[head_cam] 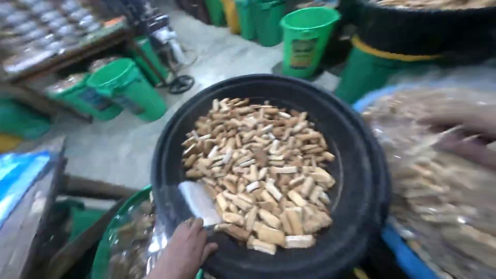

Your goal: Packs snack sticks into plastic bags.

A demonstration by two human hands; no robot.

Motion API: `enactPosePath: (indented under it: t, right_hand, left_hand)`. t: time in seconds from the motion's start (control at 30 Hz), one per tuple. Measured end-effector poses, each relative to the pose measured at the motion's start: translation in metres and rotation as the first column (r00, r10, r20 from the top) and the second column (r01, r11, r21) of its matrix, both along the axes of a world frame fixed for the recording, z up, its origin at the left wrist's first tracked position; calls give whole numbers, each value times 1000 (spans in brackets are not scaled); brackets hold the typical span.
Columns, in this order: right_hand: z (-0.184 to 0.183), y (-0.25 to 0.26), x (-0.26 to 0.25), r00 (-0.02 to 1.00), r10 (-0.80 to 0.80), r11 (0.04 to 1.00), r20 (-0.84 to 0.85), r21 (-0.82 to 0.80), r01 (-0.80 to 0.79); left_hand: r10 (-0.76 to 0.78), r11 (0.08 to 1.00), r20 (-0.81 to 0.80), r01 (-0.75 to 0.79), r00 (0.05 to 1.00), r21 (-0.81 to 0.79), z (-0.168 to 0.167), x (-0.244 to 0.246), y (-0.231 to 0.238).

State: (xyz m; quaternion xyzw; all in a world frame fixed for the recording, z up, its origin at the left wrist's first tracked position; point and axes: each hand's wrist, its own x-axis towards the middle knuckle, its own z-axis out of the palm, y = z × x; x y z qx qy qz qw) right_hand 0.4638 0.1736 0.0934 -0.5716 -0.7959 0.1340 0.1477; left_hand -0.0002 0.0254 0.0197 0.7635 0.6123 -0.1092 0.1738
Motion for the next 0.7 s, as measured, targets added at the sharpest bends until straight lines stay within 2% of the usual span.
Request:
enactPosePath:
  t: [0.03,0.1,0.17,0.23,0.37,0.5,0.57,0.63,0.7]
  right_hand:
    - [-11,9,-37,985,165,986,51,-27,-164]
    - [-28,30,-111,894,429,895,128,-193,-402]
    - [-41,47,-184,785,593,780,179,-369,-505]
    - [-58,60,-245,718,672,714,181,-417,-563]
    - [-96,77,-327,726,681,711,99,-327,-623]
    - [-135,85,-370,797,584,796,155,-304,-524]
    - [-143,89,-376,829,535,822,165,-330,-465]
    - [-145,90,-372,827,540,822,159,-309,-478]
    - [-147,92,-365,810,564,811,160,-291,-508]
  left_hand:
    - [-31,999,1,31,1000,40,-3,-7,-3]
    - [-85,992,32,81,996,96,-2,-17,-7]
    - [-121,987,103,108,987,123,-1,-26,-12]
    - [-144,982,165,120,976,145,4,-31,-15]
    - [-209,969,192,177,959,171,14,-45,-15]
    - [-236,935,125,190,964,298,6,-67,-18]
    - [-271,859,-10,247,962,449,0,-78,-15]
    - [-302,739,-142,325,943,590,-5,-83,-9]
    - [-322,685,-196,371,926,627,-7,-78,-8]
